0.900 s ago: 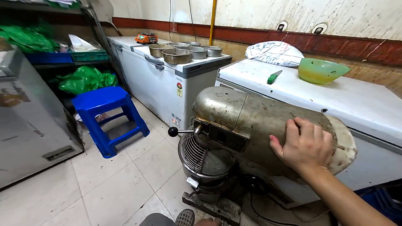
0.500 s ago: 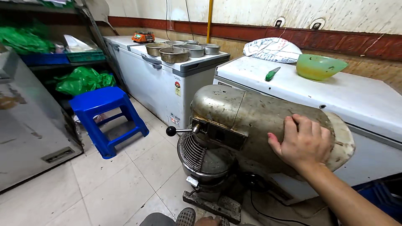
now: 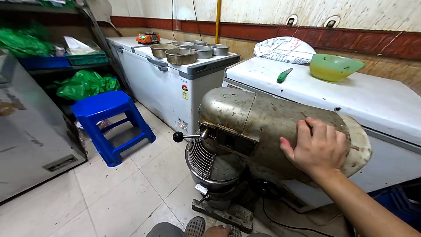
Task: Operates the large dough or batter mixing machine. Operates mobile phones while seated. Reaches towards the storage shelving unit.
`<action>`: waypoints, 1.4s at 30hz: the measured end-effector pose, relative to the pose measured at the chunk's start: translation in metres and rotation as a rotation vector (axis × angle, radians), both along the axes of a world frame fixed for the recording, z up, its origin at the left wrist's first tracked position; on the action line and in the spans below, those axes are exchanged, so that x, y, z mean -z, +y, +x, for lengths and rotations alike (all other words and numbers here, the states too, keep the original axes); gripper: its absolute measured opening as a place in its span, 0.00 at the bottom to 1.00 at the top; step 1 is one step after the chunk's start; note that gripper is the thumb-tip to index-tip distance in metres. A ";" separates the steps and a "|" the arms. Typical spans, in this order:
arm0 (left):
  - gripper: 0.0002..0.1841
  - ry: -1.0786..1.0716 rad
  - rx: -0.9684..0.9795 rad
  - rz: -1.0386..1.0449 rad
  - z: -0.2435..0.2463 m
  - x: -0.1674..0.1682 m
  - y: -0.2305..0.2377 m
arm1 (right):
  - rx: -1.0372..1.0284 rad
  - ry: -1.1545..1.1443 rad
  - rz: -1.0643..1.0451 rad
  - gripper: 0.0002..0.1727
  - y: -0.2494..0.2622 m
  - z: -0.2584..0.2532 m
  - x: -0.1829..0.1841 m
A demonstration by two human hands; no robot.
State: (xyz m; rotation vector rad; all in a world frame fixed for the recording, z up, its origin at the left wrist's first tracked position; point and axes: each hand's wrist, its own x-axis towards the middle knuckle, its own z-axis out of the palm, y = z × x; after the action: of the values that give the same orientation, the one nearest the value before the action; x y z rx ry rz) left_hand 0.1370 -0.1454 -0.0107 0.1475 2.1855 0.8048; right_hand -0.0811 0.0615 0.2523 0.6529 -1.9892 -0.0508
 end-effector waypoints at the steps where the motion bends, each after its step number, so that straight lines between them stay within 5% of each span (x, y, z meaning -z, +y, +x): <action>1: 0.36 -0.002 0.001 -0.001 0.000 0.000 0.000 | -0.001 0.003 0.000 0.42 0.000 0.000 0.000; 42: 0.36 -0.008 0.002 -0.022 0.000 0.002 0.000 | 0.016 -0.021 -0.016 0.44 -0.001 0.000 0.002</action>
State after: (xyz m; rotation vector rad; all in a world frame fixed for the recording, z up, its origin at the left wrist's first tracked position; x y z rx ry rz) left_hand 0.1369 -0.1449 -0.0126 0.1348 2.1851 0.7793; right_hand -0.0806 0.0607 0.2505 0.6294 -2.0138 -0.0383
